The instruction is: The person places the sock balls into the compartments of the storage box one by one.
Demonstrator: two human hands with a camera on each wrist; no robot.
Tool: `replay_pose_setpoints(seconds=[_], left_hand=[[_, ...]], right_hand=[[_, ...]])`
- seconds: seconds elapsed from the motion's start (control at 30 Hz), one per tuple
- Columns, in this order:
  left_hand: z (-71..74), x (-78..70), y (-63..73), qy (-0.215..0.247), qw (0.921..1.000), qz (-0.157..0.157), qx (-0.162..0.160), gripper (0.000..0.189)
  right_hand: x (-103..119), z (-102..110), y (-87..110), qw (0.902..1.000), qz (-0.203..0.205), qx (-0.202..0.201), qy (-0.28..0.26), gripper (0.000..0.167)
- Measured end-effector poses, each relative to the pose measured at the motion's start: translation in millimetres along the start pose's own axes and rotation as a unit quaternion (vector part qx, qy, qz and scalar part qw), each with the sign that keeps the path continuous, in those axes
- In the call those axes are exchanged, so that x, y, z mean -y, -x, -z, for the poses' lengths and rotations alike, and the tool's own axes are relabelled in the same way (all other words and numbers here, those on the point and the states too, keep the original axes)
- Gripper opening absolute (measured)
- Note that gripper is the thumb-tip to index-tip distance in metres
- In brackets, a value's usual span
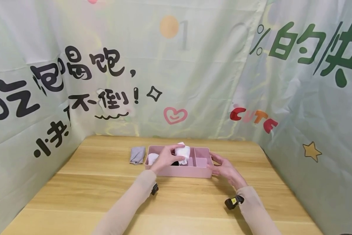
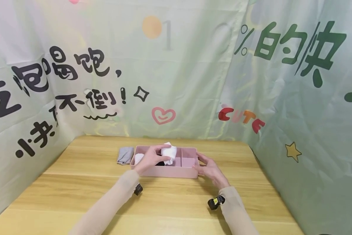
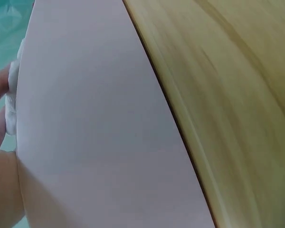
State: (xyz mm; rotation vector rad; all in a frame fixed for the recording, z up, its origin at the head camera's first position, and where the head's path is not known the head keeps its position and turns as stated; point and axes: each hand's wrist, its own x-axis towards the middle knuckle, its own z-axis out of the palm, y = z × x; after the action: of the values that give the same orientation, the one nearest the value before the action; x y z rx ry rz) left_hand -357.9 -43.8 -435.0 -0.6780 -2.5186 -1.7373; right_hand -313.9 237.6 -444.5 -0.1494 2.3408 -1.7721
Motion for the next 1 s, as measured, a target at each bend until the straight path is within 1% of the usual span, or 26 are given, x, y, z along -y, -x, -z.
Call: replay_pose_setpoints(seconds=[0.13, 0.2, 0.37, 0.43, 0.53, 0.67, 0.8, 0.87, 1.0], left_hand=[[-4.9, -0.9, -1.6, -0.005, 0.9999, 0.010, 0.003, 0.051], [-6.2, -0.9, -1.9, -0.004, 0.9998, 0.016, 0.009, 0.052], [-6.4, 0.7, -2.6, -0.005, 0.9995, 0.022, 0.021, 0.049], [-5.8, 1.3, -3.2, -0.003, 0.9996, 0.020, 0.019, 0.048], [-3.8, 0.9, -3.0, 0.001, 0.9997, 0.018, 0.016, 0.046], [0.4, 1.9, -2.0, 0.017, 0.9997, 0.012, 0.011, 0.041], [6.7, 3.6, -1.0, 0.039, 0.9992, -0.003, 0.000, 0.038], [10.2, 3.7, 0.1, 0.043, 0.9990, -0.012, -0.003, 0.036], [17.0, 6.1, 2.1, 0.042, 0.9990, -0.014, -0.001, 0.033]], right_hand=[[-1.5, 0.2, 0.2, 1.0000, -0.003, 0.001, 0.005, 0.077], [-1.8, 0.1, 0.3, 1.0000, -0.002, 0.001, 0.004, 0.077], [-1.7, -0.3, -0.5, 1.0000, -0.001, 0.000, 0.001, 0.077], [-1.6, -0.6, -1.0, 1.0000, 0.000, 0.001, 0.001, 0.078], [-0.6, -0.5, -1.2, 1.0000, -0.001, 0.003, -0.003, 0.079], [1.3, 0.2, -1.2, 1.0000, 0.001, 0.007, -0.003, 0.080], [2.2, -0.1, -1.2, 0.9999, 0.001, 0.008, -0.011, 0.080], [1.8, -0.4, -1.3, 0.9998, 0.000, 0.010, -0.014, 0.079], [0.2, -0.6, -1.7, 0.9998, -0.006, 0.009, -0.016, 0.078]])
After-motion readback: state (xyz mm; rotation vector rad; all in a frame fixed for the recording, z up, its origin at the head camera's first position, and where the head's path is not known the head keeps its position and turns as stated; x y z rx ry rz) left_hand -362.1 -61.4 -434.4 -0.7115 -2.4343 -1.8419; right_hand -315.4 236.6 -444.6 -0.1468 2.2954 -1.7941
